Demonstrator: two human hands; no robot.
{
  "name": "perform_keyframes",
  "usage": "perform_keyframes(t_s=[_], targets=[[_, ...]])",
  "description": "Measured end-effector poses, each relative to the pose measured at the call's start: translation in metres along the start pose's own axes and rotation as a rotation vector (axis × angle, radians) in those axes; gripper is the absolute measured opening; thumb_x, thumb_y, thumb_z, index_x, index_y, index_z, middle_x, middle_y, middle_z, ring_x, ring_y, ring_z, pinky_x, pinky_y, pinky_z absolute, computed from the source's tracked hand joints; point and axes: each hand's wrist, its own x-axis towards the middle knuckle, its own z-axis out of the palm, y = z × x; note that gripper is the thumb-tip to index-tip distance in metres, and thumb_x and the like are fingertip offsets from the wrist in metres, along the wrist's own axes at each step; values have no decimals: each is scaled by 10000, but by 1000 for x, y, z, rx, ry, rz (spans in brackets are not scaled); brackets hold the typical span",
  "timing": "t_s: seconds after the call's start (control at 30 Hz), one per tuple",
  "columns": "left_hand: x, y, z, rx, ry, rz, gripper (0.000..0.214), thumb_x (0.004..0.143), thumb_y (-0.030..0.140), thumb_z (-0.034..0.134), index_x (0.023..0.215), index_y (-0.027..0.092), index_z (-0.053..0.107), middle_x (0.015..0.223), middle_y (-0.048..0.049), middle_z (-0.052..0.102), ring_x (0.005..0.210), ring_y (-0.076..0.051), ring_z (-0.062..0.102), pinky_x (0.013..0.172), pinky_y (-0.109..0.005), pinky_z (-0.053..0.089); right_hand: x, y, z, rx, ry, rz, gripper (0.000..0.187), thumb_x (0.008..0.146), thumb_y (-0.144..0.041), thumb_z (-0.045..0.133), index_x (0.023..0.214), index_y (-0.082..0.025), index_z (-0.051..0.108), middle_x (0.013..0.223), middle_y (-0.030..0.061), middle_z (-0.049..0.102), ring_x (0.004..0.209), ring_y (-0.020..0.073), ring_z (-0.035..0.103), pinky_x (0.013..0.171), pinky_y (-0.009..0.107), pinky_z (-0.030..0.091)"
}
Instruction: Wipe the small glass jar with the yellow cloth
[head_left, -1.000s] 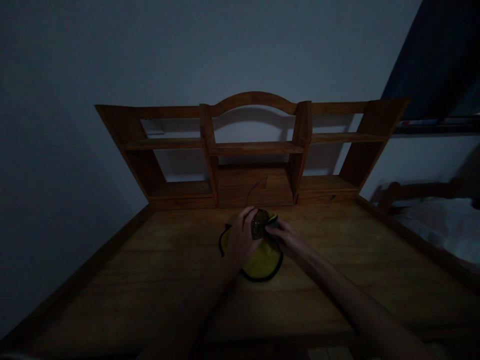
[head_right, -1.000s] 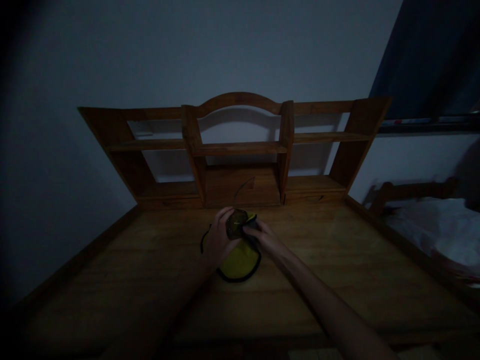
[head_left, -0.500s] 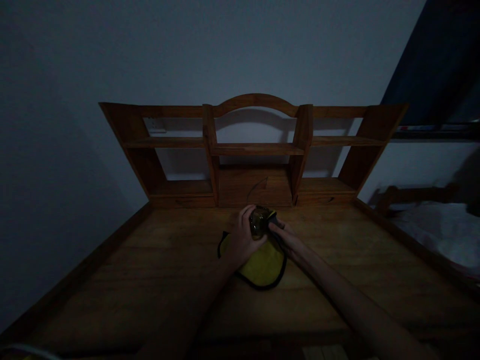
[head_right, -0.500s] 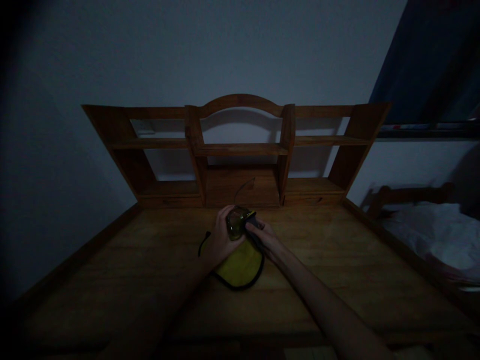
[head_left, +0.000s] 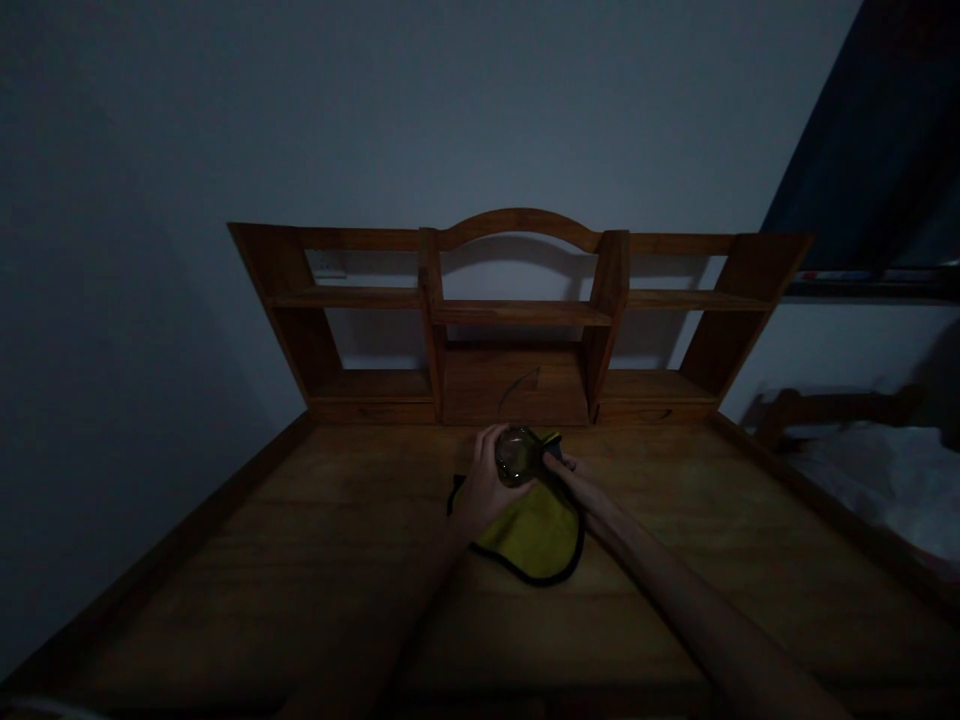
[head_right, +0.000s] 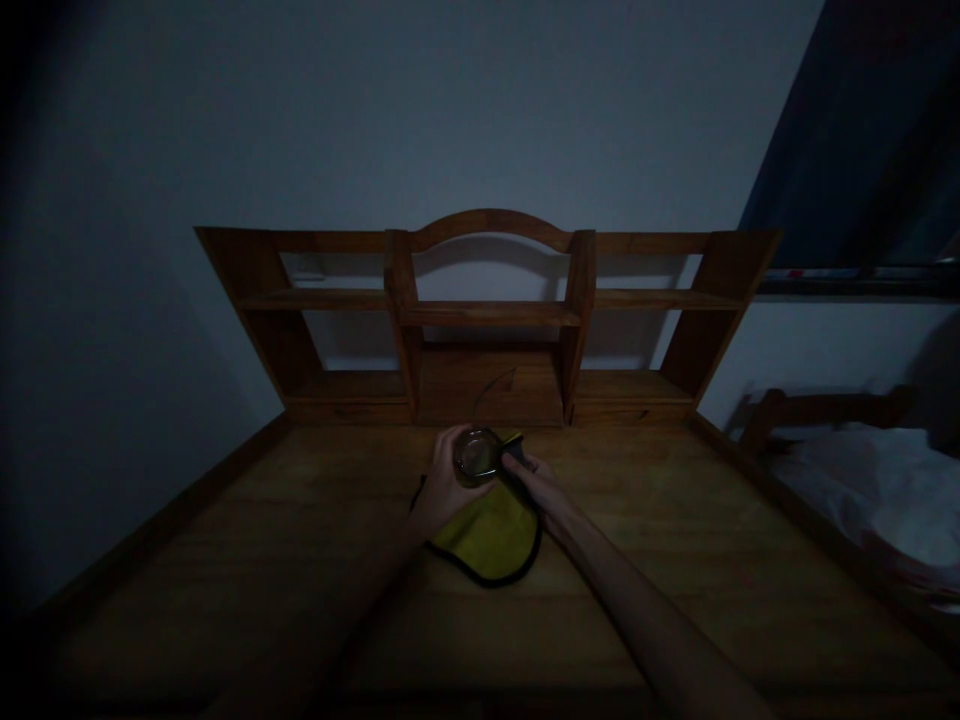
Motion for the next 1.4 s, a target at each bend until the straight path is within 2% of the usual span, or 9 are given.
perform_keyframes(t_s=[0.2, 0.33, 0.47, 0.6, 0.77, 0.93, 1.0, 1.2, 1.4], targets=[[0, -1, -1, -53, -14, -13, 806, 630, 196, 776, 1306, 238, 339, 1314, -87, 453, 1241, -251, 463, 1049, -433, 397, -5, -7, 3, 66, -163, 18, 385, 697, -300, 782, 1050, -192, 669, 1022, 44, 716, 858, 189, 678, 798, 288, 506], [-3, 1, -1, -64, -41, -26, 799, 660, 174, 742, 1326, 239, 305, 1353, -87, 441, 1271, -247, 449, 1068, -438, 385, -7, -9, 3, 65, -204, 10, 420, 700, -253, 776, 1100, -218, 650, 1064, 28, 704, 893, 182, 670, 838, 287, 490], [-4, 4, -4, -40, -47, -7, 830, 630, 176, 762, 1325, 234, 312, 1358, -91, 443, 1276, -258, 448, 1077, -451, 376, -7, -7, 1, 71, -228, 19, 414, 689, -258, 781, 1083, -223, 660, 1052, 25, 707, 881, 183, 669, 837, 288, 483], [-4, 7, -8, 22, -80, 6, 890, 586, 221, 804, 1334, 234, 322, 1332, -95, 474, 1238, -276, 482, 1051, -461, 400, -10, -7, 3, 79, -278, 21, 423, 688, -273, 776, 1092, -220, 659, 1084, 35, 696, 960, 197, 648, 896, 304, 455], [-3, 10, -11, 124, -85, 104, 900, 580, 249, 820, 1334, 238, 328, 1346, -82, 482, 1237, -271, 479, 1041, -455, 400, -17, -11, 7, 129, -314, 31, 402, 675, -240, 760, 1067, -217, 669, 1077, 35, 696, 1013, 211, 626, 948, 322, 422], [-2, 14, -12, 220, -121, 170, 870, 624, 292, 800, 1345, 246, 315, 1360, -69, 490, 1193, -271, 500, 1011, -457, 400, -22, -14, 5, 192, -279, 175, 245, 688, -200, 683, 933, -203, 699, 965, 47, 725, 969, 247, 645, 896, 361, 450], [-2, 16, -12, 239, -137, 172, 871, 609, 311, 810, 1335, 251, 333, 1343, -64, 509, 1150, -277, 518, 976, -457, 419, -22, -14, 4, 203, -280, 193, 265, 667, -179, 672, 929, -202, 696, 947, 45, 727, 945, 252, 652, 870, 365, 462], [-2, 20, -12, 220, -118, 192, 894, 564, 285, 836, 1317, 245, 356, 1335, -63, 511, 1179, -269, 476, 996, -446, 416, -23, -15, 5, 222, -322, 156, 434, 618, -131, 700, 1042, -212, 664, 1001, 37, 715, 984, 249, 637, 894, 371, 454], [-4, 18, -11, 198, -107, 186, 913, 557, 297, 839, 1320, 243, 341, 1336, -64, 498, 1208, -270, 449, 1017, -458, 404, -22, -15, 7, 238, -391, 101, 419, 631, -139, 719, 1039, -216, 666, 1016, 39, 710, 989, 237, 633, 899, 360, 447]])
